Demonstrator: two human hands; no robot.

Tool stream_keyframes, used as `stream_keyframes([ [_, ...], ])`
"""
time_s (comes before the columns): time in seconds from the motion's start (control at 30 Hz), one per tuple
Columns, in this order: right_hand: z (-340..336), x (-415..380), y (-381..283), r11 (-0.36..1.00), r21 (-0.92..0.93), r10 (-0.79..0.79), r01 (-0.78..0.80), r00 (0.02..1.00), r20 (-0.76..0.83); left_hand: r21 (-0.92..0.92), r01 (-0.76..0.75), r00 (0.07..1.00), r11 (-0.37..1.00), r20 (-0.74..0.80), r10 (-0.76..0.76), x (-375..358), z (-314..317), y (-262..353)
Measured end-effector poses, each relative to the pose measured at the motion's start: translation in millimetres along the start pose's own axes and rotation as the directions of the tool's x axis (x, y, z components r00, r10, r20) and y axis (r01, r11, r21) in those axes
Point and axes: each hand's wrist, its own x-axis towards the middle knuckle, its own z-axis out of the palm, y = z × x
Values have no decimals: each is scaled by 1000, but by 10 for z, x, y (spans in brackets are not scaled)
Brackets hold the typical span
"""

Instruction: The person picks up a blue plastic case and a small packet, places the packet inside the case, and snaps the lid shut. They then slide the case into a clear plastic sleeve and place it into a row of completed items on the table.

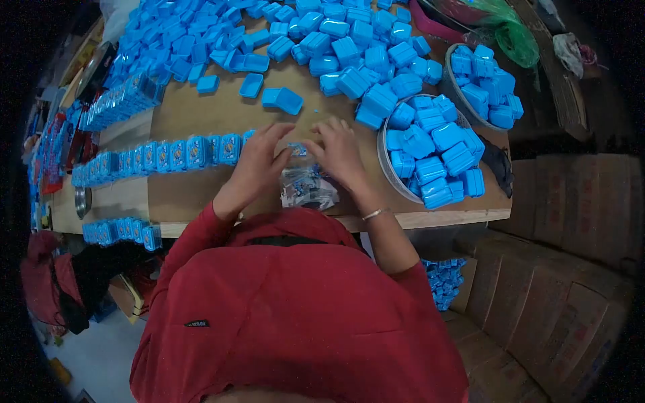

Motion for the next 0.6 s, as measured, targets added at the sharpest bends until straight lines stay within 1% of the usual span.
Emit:
stream_keyframes([
  [0.03, 44, 28, -43, 989, -146, -6, 23, 993, 117, -4, 13, 1000, 1000, -2, -13, 35, 7, -31],
  [0.13, 148, 118, -5, 983, -112, -113, 144, 963, 244, -3, 46, 999, 999, 2, -46, 70, -123, -25],
  [0.17, 144, 128, 12, 988, -47, -132, 145, 968, 213, -5, 64, 998, 998, 5, -64, 43, -166, -2],
  [0.23, 28, 120, -36, 985, 79, -167, 156, 974, 156, 47, 23, 995, 999, -101, -18, 25, -169, 5],
  [0.27, -34, 140, -90, 972, 136, -206, 192, 974, 95, 73, 3, 988, 997, -157, 9, 29, -151, -8],
  [0.3, -128, 150, -175, 955, 189, -239, 229, 970, 32, -98, 164, 986, 982, -18, -167, 31, -150, -37],
  [0.33, -192, 142, -231, 934, 238, -267, 268, 963, -35, -240, 336, 940, 911, 149, -307, 31, -158, -81],
  [0.37, -207, 117, -230, 908, 399, -136, 130, 991, -14, -342, 503, 855, 794, 330, -400, 31, -139, -122],
  [0.4, -198, 82, -204, 838, 545, -9, -8, 1000, 27, -669, 361, 930, 650, 202, -308, 8, 18, -132],
  [0.43, -184, 39, -176, 727, 671, 112, -144, 990, 91, -662, 358, 931, 658, 200, -306, 38, 1, -53],
  [0.47, -193, 4, -166, 579, 769, 218, -271, 960, 175, -655, 358, 931, 665, 201, -304, 69, -40, 39],
  [0.5, -295, 15, -231, 479, 808, 236, -342, 937, 256, -650, 359, 931, 670, 201, -303, 91, -65, 95],
  [0.53, -320, 8, -230, 475, 817, 246, -327, 941, 234, -588, 330, 942, 738, 161, -293, 101, -52, 96],
  [0.6, -346, -17, -234, 461, 833, 268, -305, 943, 197, -509, 311, 950, 802, 153, -272, 139, -53, 117],
])
